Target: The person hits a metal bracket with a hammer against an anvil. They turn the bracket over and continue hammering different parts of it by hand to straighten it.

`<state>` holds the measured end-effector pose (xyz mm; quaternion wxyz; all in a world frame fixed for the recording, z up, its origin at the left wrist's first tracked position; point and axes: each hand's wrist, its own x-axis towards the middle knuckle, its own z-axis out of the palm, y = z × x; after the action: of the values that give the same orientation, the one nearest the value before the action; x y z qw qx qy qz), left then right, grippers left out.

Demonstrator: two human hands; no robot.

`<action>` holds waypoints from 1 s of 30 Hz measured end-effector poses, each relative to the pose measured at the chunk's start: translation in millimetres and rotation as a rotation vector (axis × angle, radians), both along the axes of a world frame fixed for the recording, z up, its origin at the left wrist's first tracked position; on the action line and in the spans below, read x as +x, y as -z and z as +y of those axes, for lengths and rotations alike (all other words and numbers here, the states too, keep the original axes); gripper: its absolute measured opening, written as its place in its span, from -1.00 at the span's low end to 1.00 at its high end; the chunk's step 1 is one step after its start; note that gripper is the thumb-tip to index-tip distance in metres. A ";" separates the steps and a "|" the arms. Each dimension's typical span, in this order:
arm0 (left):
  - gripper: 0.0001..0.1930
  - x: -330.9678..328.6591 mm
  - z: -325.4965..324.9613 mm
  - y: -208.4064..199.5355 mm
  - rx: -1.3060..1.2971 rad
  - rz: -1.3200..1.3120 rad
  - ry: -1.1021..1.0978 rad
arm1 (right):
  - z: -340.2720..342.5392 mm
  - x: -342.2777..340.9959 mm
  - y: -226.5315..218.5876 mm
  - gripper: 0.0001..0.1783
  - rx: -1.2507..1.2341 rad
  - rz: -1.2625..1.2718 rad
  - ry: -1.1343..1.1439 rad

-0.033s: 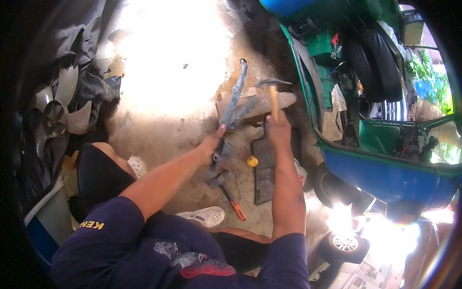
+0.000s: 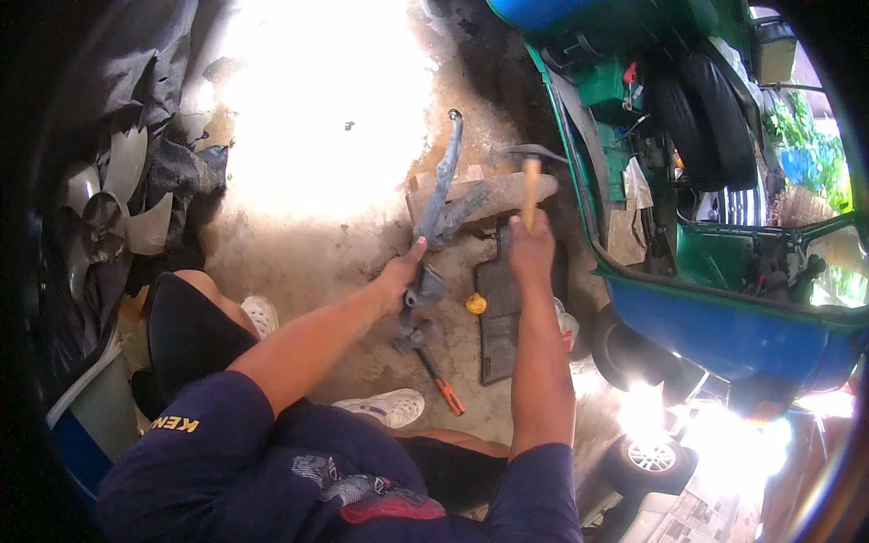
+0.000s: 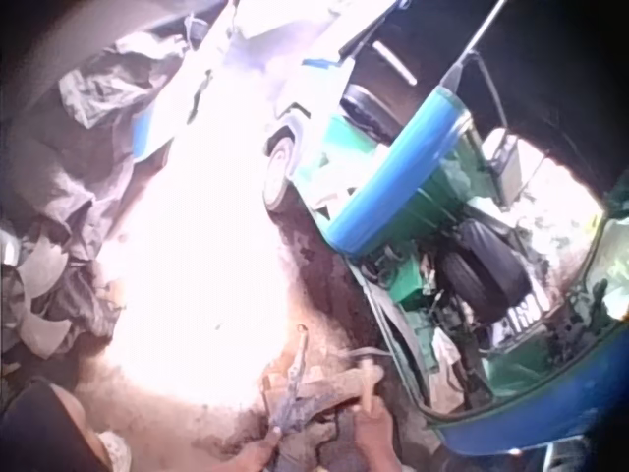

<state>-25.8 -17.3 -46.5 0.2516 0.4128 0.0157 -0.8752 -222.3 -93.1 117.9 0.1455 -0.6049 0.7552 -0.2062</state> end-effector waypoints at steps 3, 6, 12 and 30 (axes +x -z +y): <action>-0.05 -10.0 9.6 -16.1 -0.028 -0.031 -0.052 | 34.9 42.9 -47.3 -0.73 -0.007 -0.348 0.247; -0.05 -34.8 13.2 -3.4 -0.039 -0.020 -0.070 | 88.4 79.1 -79.7 -0.74 -0.021 -0.525 0.137; -0.10 -75.6 26.1 15.0 -0.049 0.153 -0.104 | 107.7 86.0 -47.6 -0.64 -0.216 0.382 -0.065; -0.52 16.5 -58.4 -93.3 -1.137 -0.524 1.060 | 109.7 -59.0 -48.6 -0.51 -0.073 -0.115 0.380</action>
<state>-9.2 -75.7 46.8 -0.0293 0.3658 -0.6869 -0.6273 -281.2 16.6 166.5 0.1250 -0.4437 0.8383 -0.2911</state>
